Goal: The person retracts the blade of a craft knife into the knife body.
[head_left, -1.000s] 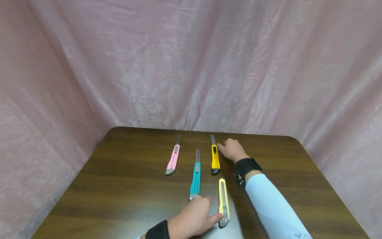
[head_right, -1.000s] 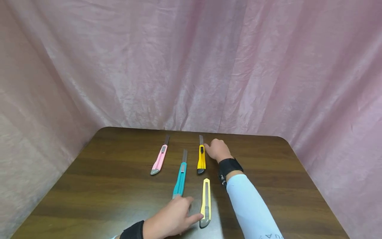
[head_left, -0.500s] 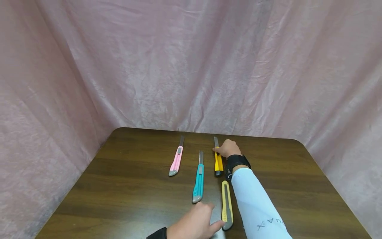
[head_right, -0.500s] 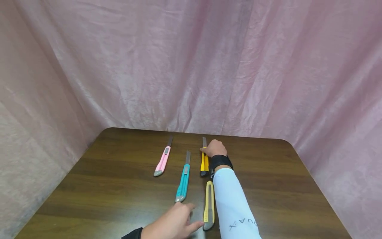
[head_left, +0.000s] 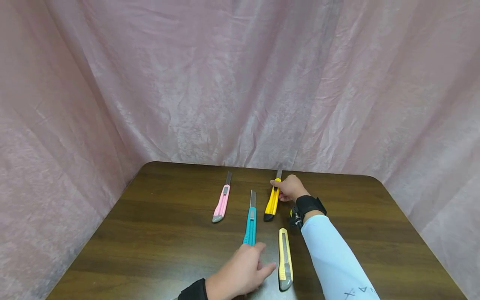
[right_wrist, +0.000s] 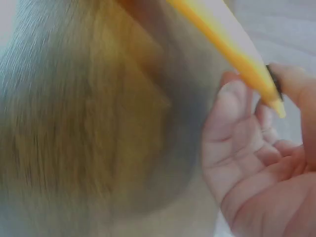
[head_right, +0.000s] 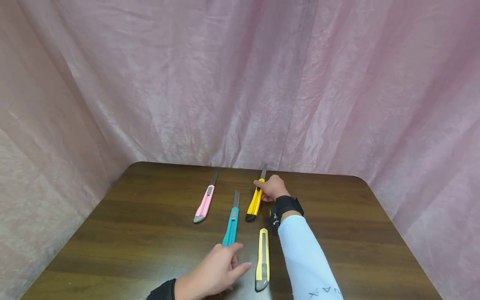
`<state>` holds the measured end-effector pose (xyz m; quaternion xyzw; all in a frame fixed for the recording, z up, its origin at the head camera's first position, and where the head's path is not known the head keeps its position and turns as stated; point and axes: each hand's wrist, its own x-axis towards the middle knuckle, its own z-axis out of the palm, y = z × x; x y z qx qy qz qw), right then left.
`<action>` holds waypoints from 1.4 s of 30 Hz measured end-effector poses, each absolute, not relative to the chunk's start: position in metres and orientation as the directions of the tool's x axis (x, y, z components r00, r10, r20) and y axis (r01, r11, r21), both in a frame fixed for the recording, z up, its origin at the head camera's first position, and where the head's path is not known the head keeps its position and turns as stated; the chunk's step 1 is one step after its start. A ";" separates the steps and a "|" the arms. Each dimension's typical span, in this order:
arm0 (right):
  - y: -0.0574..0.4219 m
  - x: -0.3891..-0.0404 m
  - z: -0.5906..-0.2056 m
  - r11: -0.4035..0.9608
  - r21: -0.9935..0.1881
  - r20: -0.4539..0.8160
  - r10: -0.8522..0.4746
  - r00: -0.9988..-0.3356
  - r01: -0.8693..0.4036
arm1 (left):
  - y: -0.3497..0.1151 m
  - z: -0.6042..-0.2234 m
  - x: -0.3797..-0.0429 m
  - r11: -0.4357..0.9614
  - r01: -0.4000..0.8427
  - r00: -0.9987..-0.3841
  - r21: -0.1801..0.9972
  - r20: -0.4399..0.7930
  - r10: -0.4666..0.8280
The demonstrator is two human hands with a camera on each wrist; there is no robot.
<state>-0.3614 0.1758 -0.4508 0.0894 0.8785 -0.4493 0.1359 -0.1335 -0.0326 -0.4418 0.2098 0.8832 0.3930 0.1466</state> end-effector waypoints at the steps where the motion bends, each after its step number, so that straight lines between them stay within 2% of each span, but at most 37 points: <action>1: 0.177 -0.359 -0.447 0.563 -0.786 -0.294 0.021 -0.955 0.255 | -0.035 -0.442 -0.138 0.591 0.257 -0.876 0.765 -0.074 0.477; 6: 0.173 -0.335 -0.426 0.461 -0.883 -0.131 -0.050 -0.990 0.093 | -0.045 -0.442 -0.166 0.485 0.265 -0.900 0.833 0.032 0.435; 9: 0.165 -0.313 -0.416 0.400 -0.916 -0.041 -0.074 -0.996 0.008 | -0.050 -0.443 -0.182 0.411 0.228 -0.917 0.883 0.052 0.396; 15: 0.156 -0.263 -0.405 0.322 -0.935 0.115 -0.119 -0.986 -0.148 | -0.050 -0.442 -0.189 0.124 0.015 -0.907 0.992 -0.039 0.420; 18: 0.153 -0.242 -0.400 0.279 -0.934 0.195 -0.127 -0.973 -0.223 | -0.048 -0.441 -0.184 0.000 -0.085 -0.883 0.996 -0.075 0.463; 22: 0.149 -0.223 -0.395 0.261 -0.918 0.279 -0.112 -0.954 -0.299 | -0.044 -0.439 -0.175 -0.100 -0.156 -0.865 0.983 -0.086 0.495; 26: 0.147 -0.213 -0.396 0.263 -0.913 0.306 -0.065 -0.950 -0.313 | -0.041 -0.440 -0.169 -0.142 -0.166 -0.860 0.976 -0.072 0.504; 35: 0.147 -0.207 -0.395 0.217 -0.914 0.356 0.017 -0.934 -0.344 | -0.037 -0.439 -0.169 -0.118 -0.079 -0.877 0.990 -0.013 0.481; 42: 0.151 -0.209 -0.391 0.199 -0.909 0.384 0.057 -0.922 -0.366 | -0.033 -0.433 -0.173 -0.100 -0.017 -0.860 0.995 0.037 0.509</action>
